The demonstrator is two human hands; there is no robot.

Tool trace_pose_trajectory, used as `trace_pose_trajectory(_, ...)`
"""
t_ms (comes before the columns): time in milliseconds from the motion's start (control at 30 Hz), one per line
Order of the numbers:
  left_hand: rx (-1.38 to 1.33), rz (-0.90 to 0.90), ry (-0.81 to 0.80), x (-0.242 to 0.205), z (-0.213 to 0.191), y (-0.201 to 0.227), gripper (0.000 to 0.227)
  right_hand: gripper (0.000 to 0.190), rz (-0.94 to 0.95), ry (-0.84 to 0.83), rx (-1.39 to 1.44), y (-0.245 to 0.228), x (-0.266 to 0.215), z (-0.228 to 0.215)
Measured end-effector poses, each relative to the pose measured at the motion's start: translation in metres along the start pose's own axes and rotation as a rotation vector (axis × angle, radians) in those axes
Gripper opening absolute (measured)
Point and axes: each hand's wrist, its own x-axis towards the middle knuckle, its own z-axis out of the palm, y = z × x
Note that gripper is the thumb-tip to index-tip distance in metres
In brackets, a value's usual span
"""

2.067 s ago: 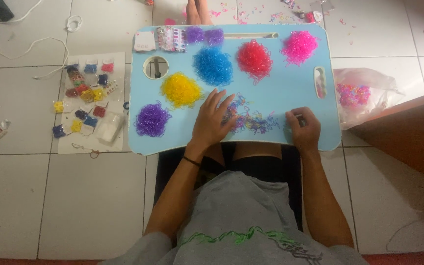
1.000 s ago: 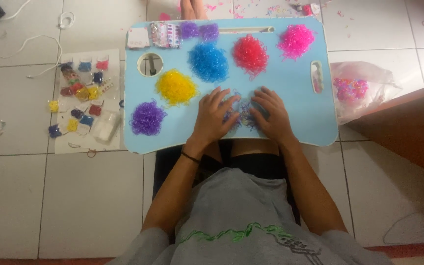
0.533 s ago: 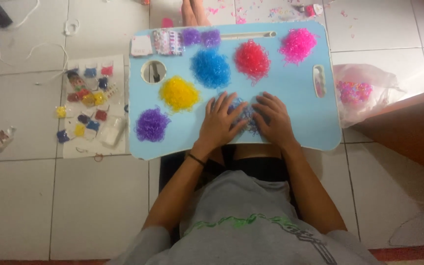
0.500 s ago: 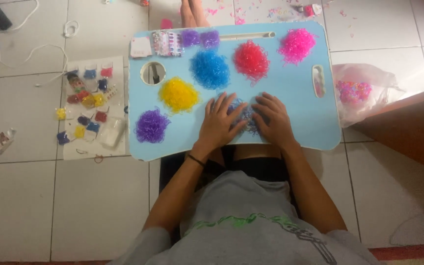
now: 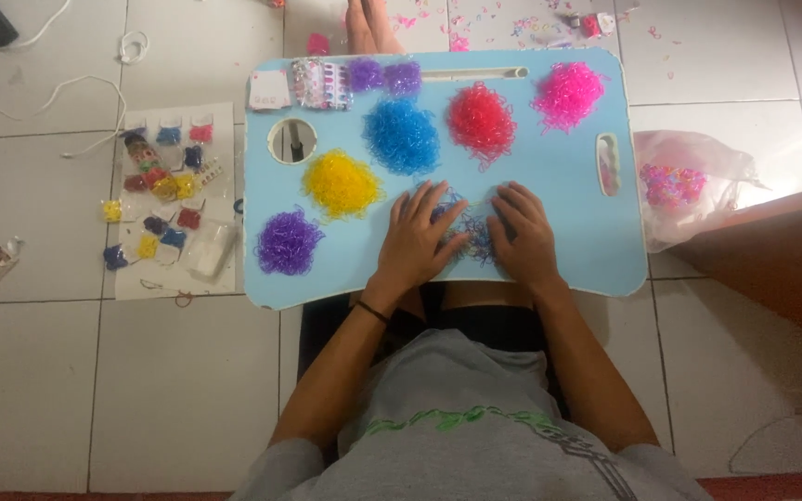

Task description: The person sorts and organizes small colorful elastic bands by hand, separating and shifting them on a portable desk.

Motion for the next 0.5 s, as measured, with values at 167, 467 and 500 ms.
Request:
trace_pose_trajectory(167,-0.043,-0.021,-0.007,0.001,-0.006,0.003,0.052,0.029,-0.030,0.021,0.003,0.005,0.001,0.002)
trace_pose_trajectory(467,-0.077,-0.033,0.008,-0.002,-0.001,-0.001,0.050,0.029,-0.064,0.033,0.019,0.002,-0.001,0.000)
trace_pose_trajectory(500,-0.059,-0.028,0.034,-0.003,0.002,-0.002,0.049,0.028,-0.071,0.036,0.037,0.002,-0.001,0.000)
